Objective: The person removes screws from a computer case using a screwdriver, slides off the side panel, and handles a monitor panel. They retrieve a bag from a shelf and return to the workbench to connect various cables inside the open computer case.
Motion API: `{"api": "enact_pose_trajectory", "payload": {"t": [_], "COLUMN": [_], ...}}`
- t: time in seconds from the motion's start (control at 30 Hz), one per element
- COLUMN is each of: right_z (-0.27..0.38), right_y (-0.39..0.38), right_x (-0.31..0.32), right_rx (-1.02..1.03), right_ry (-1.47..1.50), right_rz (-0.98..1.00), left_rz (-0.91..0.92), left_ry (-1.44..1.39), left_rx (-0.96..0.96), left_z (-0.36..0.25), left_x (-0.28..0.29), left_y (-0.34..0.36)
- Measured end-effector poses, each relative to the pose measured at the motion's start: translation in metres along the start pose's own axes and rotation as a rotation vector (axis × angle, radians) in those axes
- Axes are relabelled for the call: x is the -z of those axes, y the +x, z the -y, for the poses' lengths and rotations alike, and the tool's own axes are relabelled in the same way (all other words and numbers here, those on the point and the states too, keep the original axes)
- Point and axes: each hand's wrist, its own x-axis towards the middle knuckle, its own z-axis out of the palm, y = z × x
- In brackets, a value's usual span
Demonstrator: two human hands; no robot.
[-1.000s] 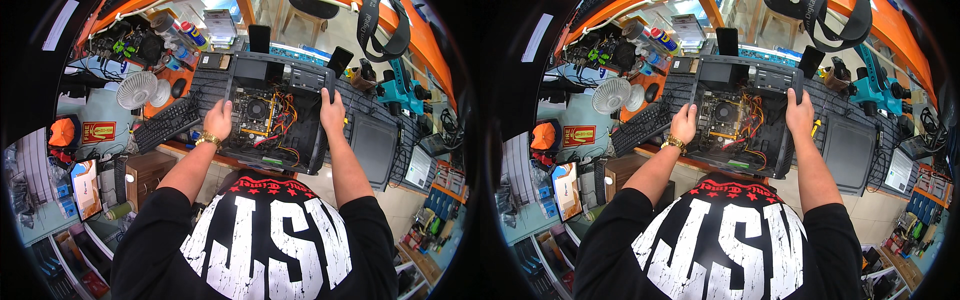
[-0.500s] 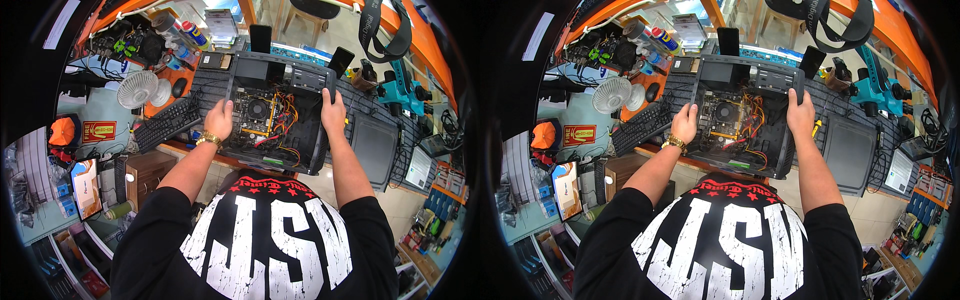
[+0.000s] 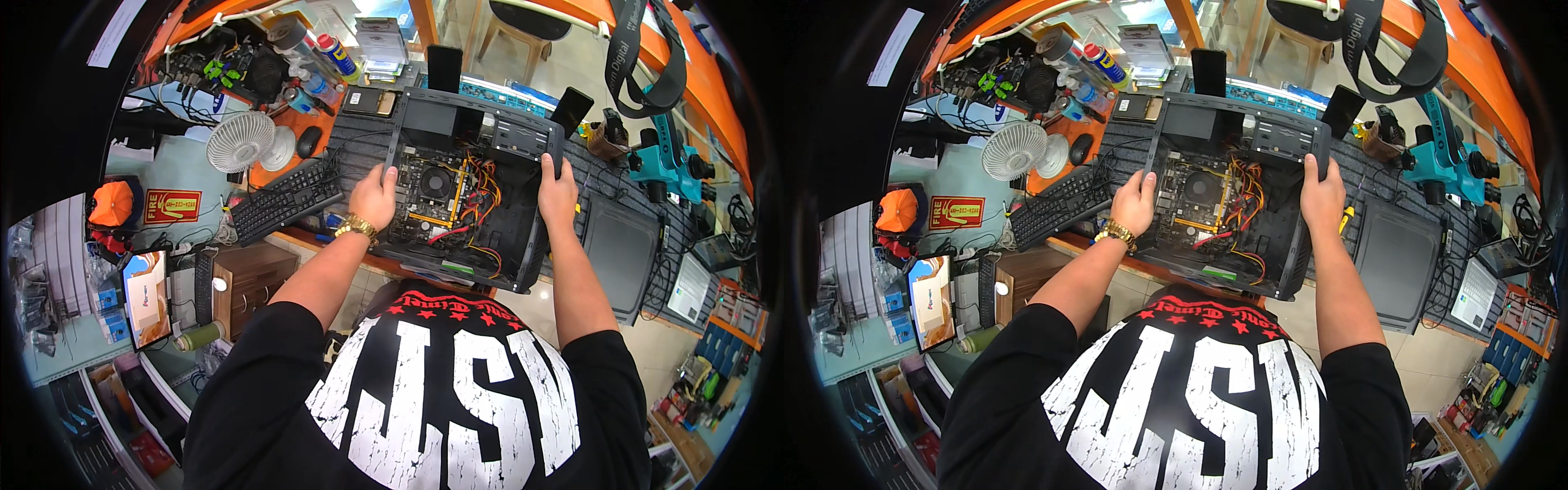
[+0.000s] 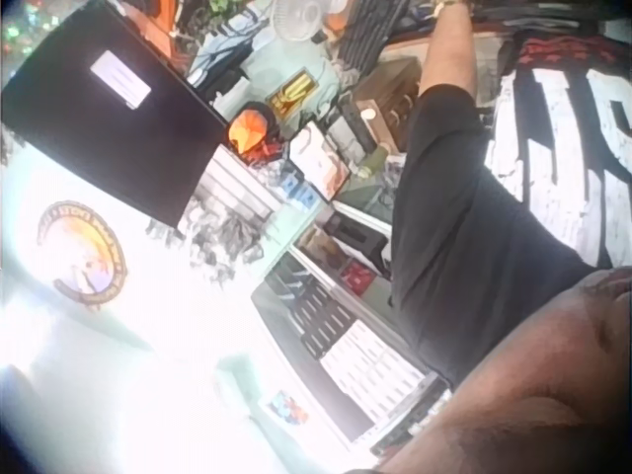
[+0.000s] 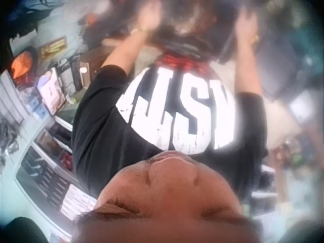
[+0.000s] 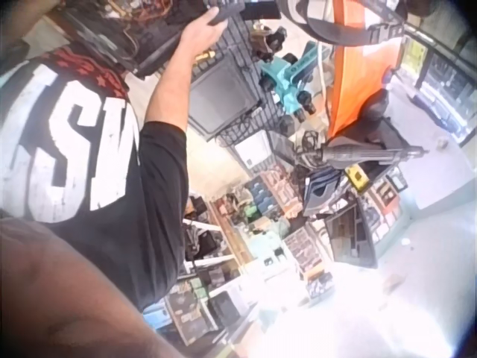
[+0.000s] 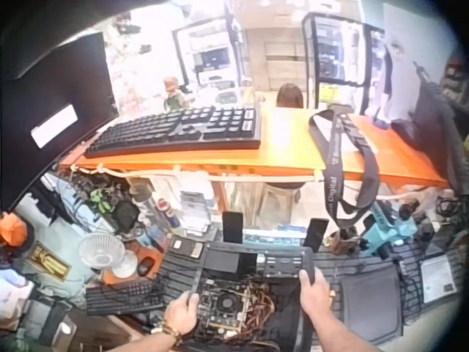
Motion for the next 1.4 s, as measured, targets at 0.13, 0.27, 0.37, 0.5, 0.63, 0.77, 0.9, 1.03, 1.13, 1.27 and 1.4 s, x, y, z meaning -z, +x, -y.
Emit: {"api": "enact_pose_trajectory", "payload": {"t": [0.13, 0.27, 0.37, 0.5, 0.63, 0.77, 0.9, 1.03, 1.13, 1.27, 1.4], "right_z": [0.0062, 0.0062, 0.0081, 0.0066, 0.0010, 0.0037, 0.0045, 0.0020, 0.0006, 0.0048, 0.0024], "right_y": [-0.0024, -0.0043, -0.0051, -0.0042, -0.0019, -0.0035, -0.0031, -0.0028, -0.0014, -0.0034, -0.0030], "right_x": [0.0016, 0.0013, 0.0012, 0.0006, -0.0012, -0.0007, 0.0009, -0.0005, -0.0002, 0.0005, -0.0002], "right_rx": [-0.009, 0.019, 0.023, 0.017, 0.044, 0.039, 0.021, 0.036, 0.031, 0.029, 0.038], "right_ry": [-0.020, -0.006, 0.000, 0.004, -0.001, -0.002, 0.001, -0.002, 0.010, 0.017, 0.006], "right_rz": [-0.002, -0.018, -0.017, -0.012, -0.036, -0.027, -0.018, -0.039, -0.027, -0.008, -0.035], "left_rz": [0.003, -0.021, 0.016, 0.006, 0.002, -0.019, 0.001, 0.006, 0.017, 0.014, -0.011], "left_ry": [-0.007, -0.007, -0.008, -0.018, 0.000, 0.005, -0.014, -0.010, -0.009, -0.025, -0.022], "left_rx": [-0.004, -0.022, 0.011, 0.002, 0.000, 0.004, -0.002, -0.002, 0.007, 0.009, 0.000], "left_z": [-0.0028, -0.0041, -0.0035, -0.0048, -0.0061, -0.0023, -0.0027, -0.0043, -0.0053, -0.0060, -0.0090], "left_x": [0.0024, 0.0022, 0.0036, 0.0044, 0.0044, 0.0027, 0.0033, 0.0042, 0.0049, 0.0065, 0.0065], "left_y": [-0.0014, -0.0018, -0.0021, -0.0024, -0.0025, -0.0026, -0.0019, -0.0022, -0.0022, -0.0038, -0.0035]}}
